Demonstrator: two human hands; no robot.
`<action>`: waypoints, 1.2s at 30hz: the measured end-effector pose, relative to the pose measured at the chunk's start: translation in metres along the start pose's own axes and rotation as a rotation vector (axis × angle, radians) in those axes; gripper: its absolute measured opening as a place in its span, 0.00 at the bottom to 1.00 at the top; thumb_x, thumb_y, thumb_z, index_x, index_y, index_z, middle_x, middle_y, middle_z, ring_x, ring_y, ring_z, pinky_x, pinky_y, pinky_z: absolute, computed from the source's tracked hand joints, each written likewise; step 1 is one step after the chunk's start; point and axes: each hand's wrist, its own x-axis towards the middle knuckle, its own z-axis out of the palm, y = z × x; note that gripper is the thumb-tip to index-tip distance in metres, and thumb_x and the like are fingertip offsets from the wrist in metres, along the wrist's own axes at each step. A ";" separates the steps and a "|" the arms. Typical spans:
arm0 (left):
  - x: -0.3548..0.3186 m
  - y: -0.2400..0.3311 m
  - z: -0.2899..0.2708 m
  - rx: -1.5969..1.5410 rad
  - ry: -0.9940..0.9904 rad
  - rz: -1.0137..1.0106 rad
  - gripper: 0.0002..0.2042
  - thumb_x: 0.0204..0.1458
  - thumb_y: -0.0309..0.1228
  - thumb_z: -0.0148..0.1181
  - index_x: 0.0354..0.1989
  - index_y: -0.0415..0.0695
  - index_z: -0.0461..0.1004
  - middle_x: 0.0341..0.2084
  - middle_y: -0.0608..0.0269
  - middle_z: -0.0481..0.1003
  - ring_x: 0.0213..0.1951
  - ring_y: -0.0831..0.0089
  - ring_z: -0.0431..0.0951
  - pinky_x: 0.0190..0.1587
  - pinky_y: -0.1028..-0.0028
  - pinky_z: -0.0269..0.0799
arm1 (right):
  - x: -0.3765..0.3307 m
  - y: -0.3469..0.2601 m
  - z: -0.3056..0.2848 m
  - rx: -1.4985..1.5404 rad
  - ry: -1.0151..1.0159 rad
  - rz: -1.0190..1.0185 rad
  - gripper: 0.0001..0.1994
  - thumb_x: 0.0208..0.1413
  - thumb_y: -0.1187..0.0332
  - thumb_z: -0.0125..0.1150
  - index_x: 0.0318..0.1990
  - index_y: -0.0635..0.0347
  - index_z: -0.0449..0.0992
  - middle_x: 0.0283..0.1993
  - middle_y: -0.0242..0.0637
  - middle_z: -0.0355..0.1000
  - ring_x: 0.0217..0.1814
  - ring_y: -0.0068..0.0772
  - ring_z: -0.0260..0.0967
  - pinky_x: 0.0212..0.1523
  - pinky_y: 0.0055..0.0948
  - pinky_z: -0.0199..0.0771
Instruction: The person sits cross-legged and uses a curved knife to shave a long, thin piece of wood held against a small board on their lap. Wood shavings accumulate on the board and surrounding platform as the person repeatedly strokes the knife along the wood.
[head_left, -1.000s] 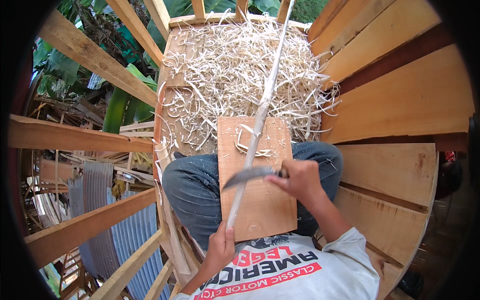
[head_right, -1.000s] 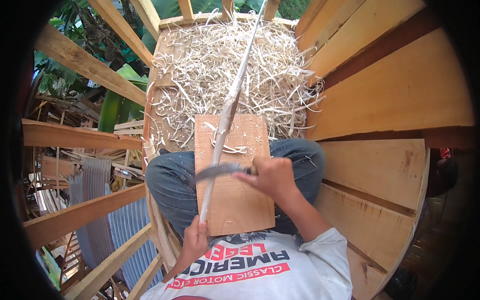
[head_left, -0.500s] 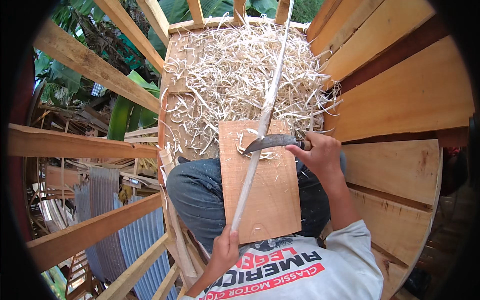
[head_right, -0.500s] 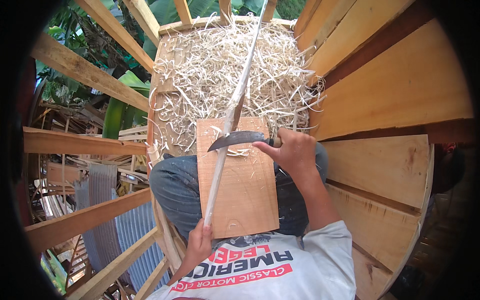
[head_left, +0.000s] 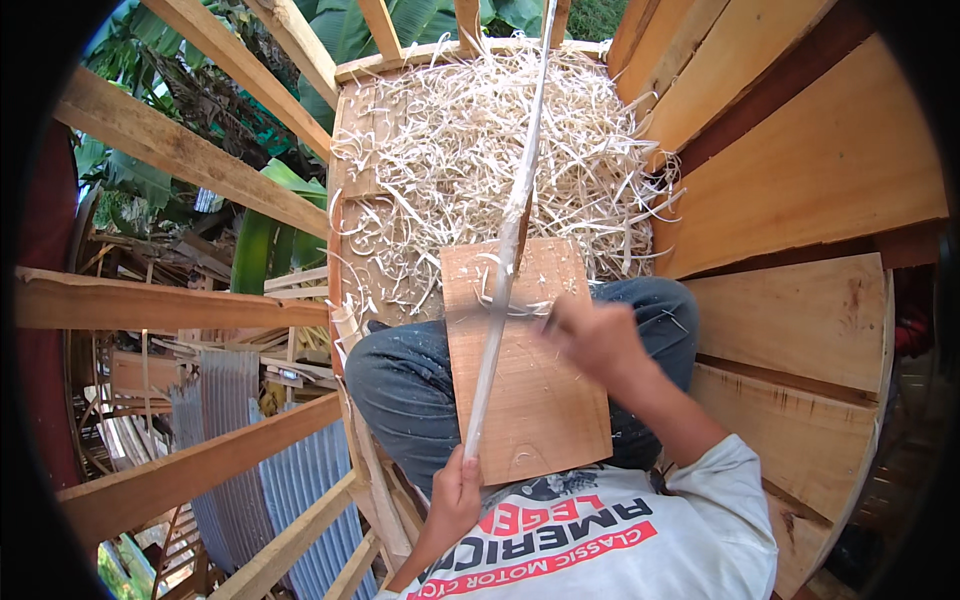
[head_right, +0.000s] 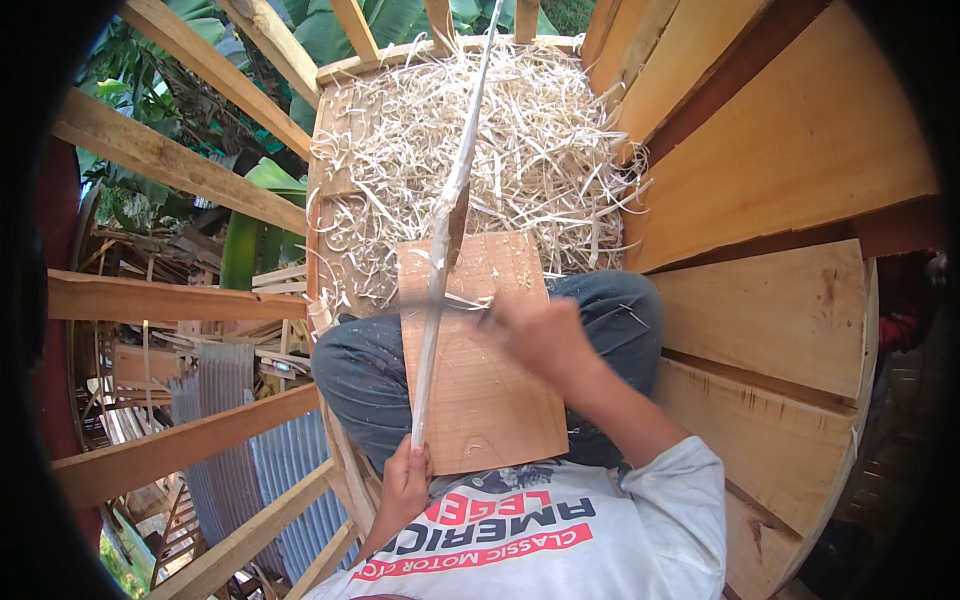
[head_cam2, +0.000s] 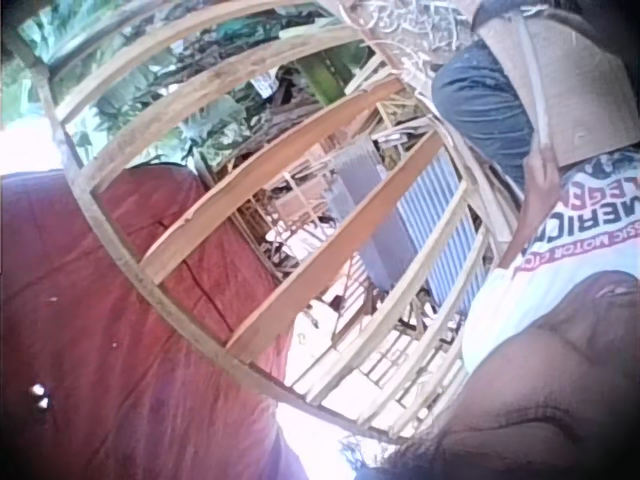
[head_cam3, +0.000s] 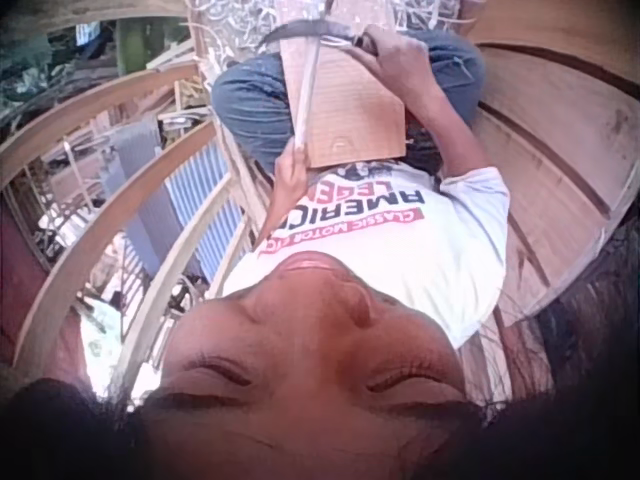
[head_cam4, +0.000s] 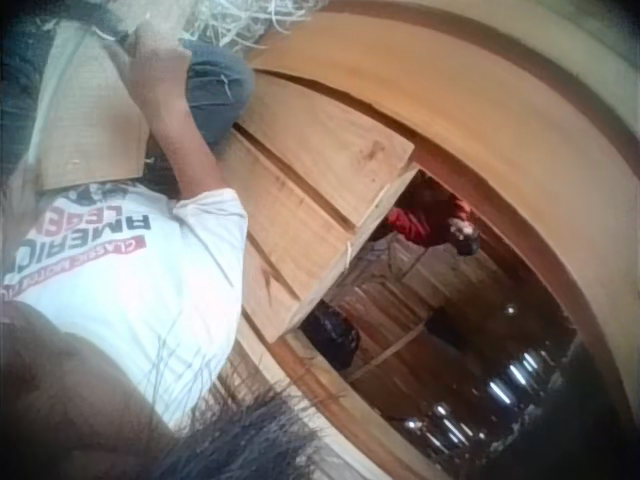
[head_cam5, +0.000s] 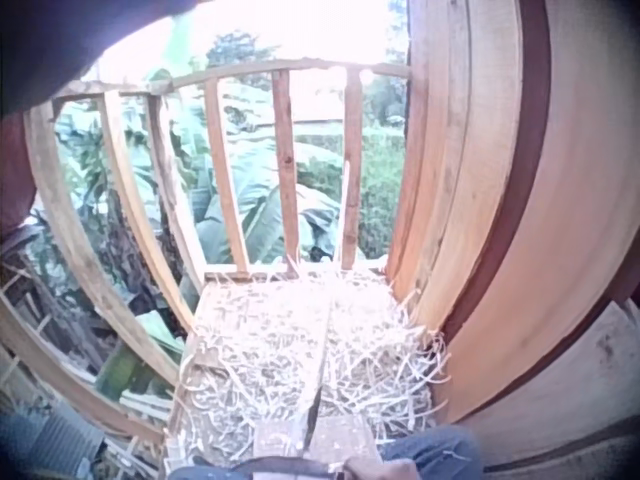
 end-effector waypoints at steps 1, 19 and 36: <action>0.000 0.002 0.001 0.007 0.005 0.006 0.14 0.63 0.34 0.41 0.31 0.36 0.64 0.13 0.56 0.64 0.17 0.72 0.65 0.22 0.70 0.60 | 0.008 0.012 -0.005 0.008 0.041 0.171 0.21 0.51 0.47 0.61 0.24 0.57 0.68 0.15 0.37 0.67 0.19 0.40 0.71 0.20 0.34 0.69; -0.003 -0.001 -0.011 -0.181 -0.072 -0.087 0.15 0.65 0.37 0.40 0.34 0.36 0.65 0.16 0.70 0.60 0.20 0.84 0.59 0.22 0.78 0.56 | 0.001 0.036 0.010 0.086 0.172 0.042 0.12 0.52 0.61 0.62 0.28 0.59 0.68 0.17 0.43 0.66 0.18 0.43 0.69 0.18 0.35 0.68; -0.002 -0.003 -0.009 -0.221 -0.144 -0.042 0.16 0.65 0.41 0.37 0.30 0.43 0.60 0.15 0.73 0.56 0.16 0.86 0.53 0.17 0.83 0.48 | 0.008 0.011 -0.003 0.124 0.039 -0.036 0.13 0.53 0.59 0.61 0.30 0.60 0.70 0.17 0.40 0.69 0.20 0.43 0.71 0.20 0.37 0.69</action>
